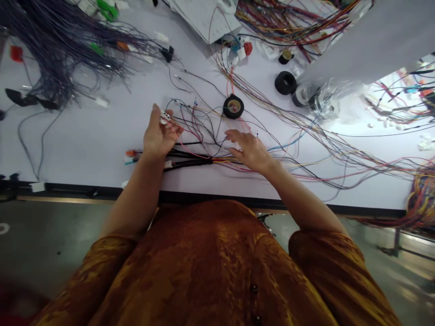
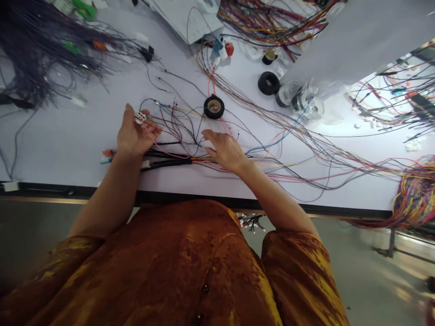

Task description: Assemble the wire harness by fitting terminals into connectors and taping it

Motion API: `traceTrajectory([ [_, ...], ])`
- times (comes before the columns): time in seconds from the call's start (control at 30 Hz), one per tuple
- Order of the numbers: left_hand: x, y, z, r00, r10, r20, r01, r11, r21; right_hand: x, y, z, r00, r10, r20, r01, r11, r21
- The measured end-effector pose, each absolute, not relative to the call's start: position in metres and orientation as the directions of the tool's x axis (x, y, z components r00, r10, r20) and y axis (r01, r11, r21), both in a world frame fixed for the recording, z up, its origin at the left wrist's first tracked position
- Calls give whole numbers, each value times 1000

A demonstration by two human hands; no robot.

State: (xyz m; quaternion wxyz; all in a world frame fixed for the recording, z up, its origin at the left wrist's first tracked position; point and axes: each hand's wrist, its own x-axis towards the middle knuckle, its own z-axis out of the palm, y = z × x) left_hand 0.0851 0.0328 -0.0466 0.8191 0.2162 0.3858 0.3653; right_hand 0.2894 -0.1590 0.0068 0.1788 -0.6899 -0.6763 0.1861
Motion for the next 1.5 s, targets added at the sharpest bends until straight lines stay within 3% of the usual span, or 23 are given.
traceTrajectory([
  [0.1, 85, 32, -46, 443, 763, -471, -446, 643, 623, 296, -170, 4, -39, 998, -38, 875, 16, -485],
  [0.27, 86, 31, -44, 461, 758, -462, -470, 650, 597, 301, -179, 6, -88, 993, -75, 965, 66, -255],
  [0.5, 87, 29, -42, 452, 761, -466, -458, 646, 611, 293, -163, 9, -104, 988, -114, 980, 82, -183],
  [0.77, 86, 29, -42, 463, 759, -457, -429, 644, 634, 287, -154, 13, -163, 975, -149, 981, 144, -130],
  [1.1, 87, 30, -40, 472, 744, -474, -443, 665, 602, 280, -150, 15, -121, 991, -52, 958, 103, -267],
  [1.33, 87, 30, -40, 463, 746, -479, -436, 662, 609, 273, -151, 21, -182, 982, -40, 963, 170, -209],
  [1.5, 87, 31, -41, 465, 737, -490, -440, 673, 594, 295, -157, 10, 78, 996, -45, 986, -84, -147],
])
